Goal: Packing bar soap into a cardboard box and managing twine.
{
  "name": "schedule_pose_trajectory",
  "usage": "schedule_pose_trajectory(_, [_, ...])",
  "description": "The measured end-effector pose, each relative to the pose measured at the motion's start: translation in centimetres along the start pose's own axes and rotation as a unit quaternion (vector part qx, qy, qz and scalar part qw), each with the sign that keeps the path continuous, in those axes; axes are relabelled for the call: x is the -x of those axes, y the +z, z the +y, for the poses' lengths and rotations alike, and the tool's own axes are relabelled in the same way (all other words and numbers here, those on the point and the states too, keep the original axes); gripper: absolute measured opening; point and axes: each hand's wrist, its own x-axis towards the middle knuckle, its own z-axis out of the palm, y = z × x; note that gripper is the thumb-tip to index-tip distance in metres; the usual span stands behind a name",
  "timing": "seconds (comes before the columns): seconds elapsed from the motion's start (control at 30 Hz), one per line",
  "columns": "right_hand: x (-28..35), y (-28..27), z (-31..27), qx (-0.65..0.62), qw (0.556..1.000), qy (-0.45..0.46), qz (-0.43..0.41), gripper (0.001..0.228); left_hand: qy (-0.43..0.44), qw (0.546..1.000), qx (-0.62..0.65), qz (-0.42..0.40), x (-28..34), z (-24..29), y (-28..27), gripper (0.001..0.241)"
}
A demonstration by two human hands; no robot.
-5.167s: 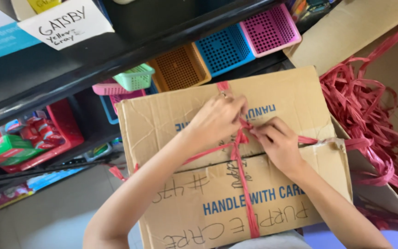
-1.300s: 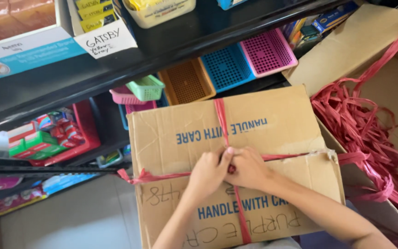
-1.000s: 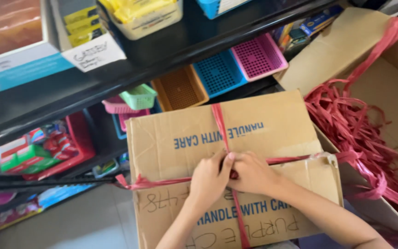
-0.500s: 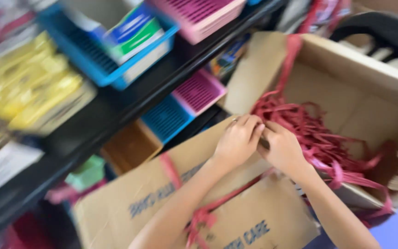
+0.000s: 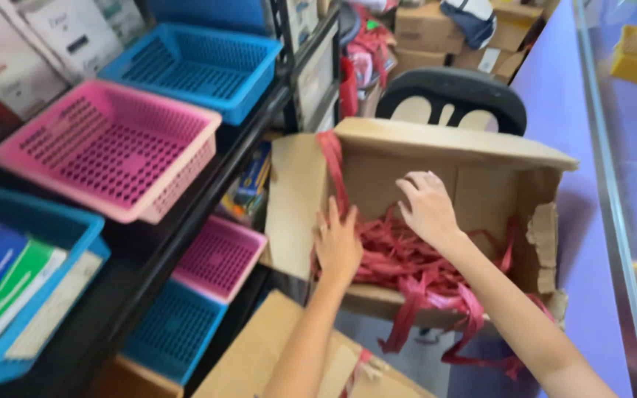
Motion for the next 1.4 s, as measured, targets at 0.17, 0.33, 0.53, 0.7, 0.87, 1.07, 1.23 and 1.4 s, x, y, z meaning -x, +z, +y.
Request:
schedule_pose_trajectory(0.17, [-4.9, 4.9, 5.5, 0.060, 0.997, 0.009, 0.041, 0.059, -0.063, 0.996, -0.017, -0.068, 0.6, -1.1, 1.4, 0.073])
schedule_pose_trajectory(0.33, [-7.3, 8.0, 8.2, 0.122, 0.988, 0.029, 0.095, 0.070, -0.145, 0.983, 0.017, -0.113, 0.6, -2.3, 1.5, 0.080])
schedule_pose_trajectory(0.53, [-6.8, 5.7, 7.9, 0.143, 0.986, -0.021, 0.087, 0.019, -0.216, 0.967, 0.137, -0.015, 0.6, -3.9, 3.0, 0.101])
schedule_pose_trajectory(0.7, [-4.9, -1.2, 5.5, 0.080, 0.996, 0.009, 0.028, 0.006, -0.209, 0.951, 0.222, 0.044, 0.5, -3.9, 0.7, 0.102])
schedule_pose_trajectory(0.87, [-3.7, -5.1, 7.2, -0.023, 0.996, 0.008, 0.082, 0.025, -0.141, 0.971, 0.188, 0.040, -0.2, -4.1, -2.0, 0.075])
schedule_pose_trajectory(1.07, [-6.7, -11.9, 5.2, -0.017, 0.989, 0.000, 0.150, 0.033, -0.037, 0.987, 0.106, 0.113, -2.0, -2.8, -7.4, 0.068])
schedule_pose_trajectory(1.23, [-11.9, -16.7, 5.2, 0.004, 0.974, -0.090, 0.207, 0.019, -0.027, 0.988, 0.070, 0.137, -1.8, -0.3, -14.4, 0.071])
schedule_pose_trajectory(1.4, [-15.4, -21.2, 5.1, 0.042, 0.967, -0.140, 0.210, 0.021, 0.023, 0.980, 0.029, 0.197, 1.7, 2.2, -21.6, 0.077])
